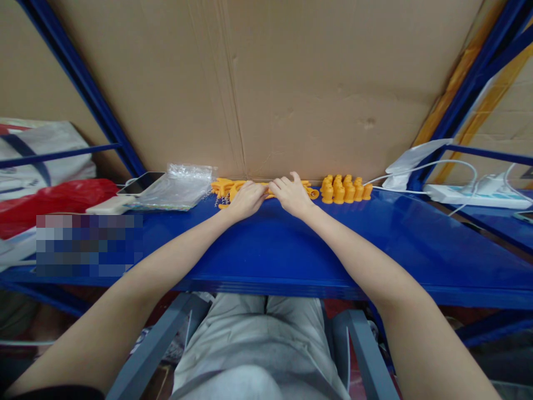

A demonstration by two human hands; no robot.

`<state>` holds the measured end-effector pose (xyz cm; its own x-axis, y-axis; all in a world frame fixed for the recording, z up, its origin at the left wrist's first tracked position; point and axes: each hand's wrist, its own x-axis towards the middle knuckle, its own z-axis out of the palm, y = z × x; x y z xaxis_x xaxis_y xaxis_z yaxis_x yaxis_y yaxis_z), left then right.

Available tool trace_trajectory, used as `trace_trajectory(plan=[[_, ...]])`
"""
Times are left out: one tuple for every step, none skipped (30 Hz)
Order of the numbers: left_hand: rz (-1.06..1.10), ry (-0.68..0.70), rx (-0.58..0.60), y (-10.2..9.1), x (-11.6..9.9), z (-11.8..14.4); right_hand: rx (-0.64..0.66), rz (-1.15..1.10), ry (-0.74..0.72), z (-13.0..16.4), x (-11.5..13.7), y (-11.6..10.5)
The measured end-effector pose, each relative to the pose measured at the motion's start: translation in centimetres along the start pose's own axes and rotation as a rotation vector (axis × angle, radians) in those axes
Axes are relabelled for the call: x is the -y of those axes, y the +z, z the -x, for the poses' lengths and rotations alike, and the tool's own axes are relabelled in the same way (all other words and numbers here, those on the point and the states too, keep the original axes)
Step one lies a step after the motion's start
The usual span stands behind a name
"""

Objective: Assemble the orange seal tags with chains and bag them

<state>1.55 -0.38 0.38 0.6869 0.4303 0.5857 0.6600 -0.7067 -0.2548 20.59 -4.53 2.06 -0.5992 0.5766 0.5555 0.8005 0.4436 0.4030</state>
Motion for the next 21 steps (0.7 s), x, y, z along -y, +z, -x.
trace_trajectory(plan=[[-0.003,0.008,0.006,0.0,0.0,0.0,0.012,-0.008,-0.012,0.0,-0.1,0.1],[-0.005,0.017,0.012,0.0,0.1,0.1,0.024,-0.017,-0.024,0.1,-0.1,0.1],[-0.007,0.026,0.016,0.1,0.1,0.2,0.035,-0.026,-0.036,0.1,-0.2,0.1],[-0.008,0.034,0.019,0.1,0.2,0.2,0.046,-0.033,-0.043,0.1,-0.2,0.2],[-0.008,0.039,0.022,0.2,0.3,0.3,0.055,-0.038,-0.043,0.1,-0.2,0.2],[-0.006,0.042,0.026,0.2,0.3,0.3,0.065,-0.040,-0.039,0.1,-0.2,0.1],[-0.003,0.042,0.028,0.2,0.4,0.3,0.074,-0.040,-0.034,0.0,-0.1,0.0],[0.000,0.039,0.029,0.2,0.4,0.2,0.080,-0.035,-0.030,-0.1,-0.1,-0.1],[0.004,0.034,0.031,0.2,0.3,0.2,0.082,-0.026,-0.027,-0.1,0.0,-0.2],[0.009,0.026,0.033,0.2,0.3,0.1,0.080,-0.015,-0.023,-0.2,0.0,-0.3],[0.014,0.015,0.035,0.2,0.2,0.0,0.074,-0.003,-0.020,-0.3,0.0,-0.4],[0.023,0.003,0.037,0.3,0.0,-0.1,0.064,0.008,-0.019,-0.4,0.0,-0.5],[0.035,-0.010,0.039,0.3,-0.1,-0.2,0.052,0.017,-0.021,-0.5,0.0,-0.5],[0.049,-0.023,0.039,0.5,-0.2,-0.3,0.039,0.023,-0.026,-0.5,-0.1,-0.5],[0.065,-0.035,0.036,0.6,-0.2,-0.3,0.027,0.027,-0.032,-0.5,-0.2,-0.5],[0.080,-0.047,0.030,0.7,-0.2,-0.3,0.016,0.030,-0.034,-0.5,-0.5,-0.5],[0.093,-0.061,0.023,0.9,0.0,-0.2,0.008,0.035,-0.026,-0.4,-0.8,-0.5],[0.103,-0.080,0.015,1.0,0.3,-0.1,0.001,0.041,-0.005,-0.2,-1.3,-0.4],[0.107,-0.104,0.008,1.1,0.7,0.1,-0.005,0.048,0.031,0.0,-1.9,-0.4],[0.106,-0.136,0.001,1.1,1.2,0.4,-0.011,0.054,0.081,0.3,-2.7,-0.4],[0.100,-0.171,-0.007,1.1,1.8,0.6,-0.019,0.055,0.143,0.6,-3.5,-0.4]])
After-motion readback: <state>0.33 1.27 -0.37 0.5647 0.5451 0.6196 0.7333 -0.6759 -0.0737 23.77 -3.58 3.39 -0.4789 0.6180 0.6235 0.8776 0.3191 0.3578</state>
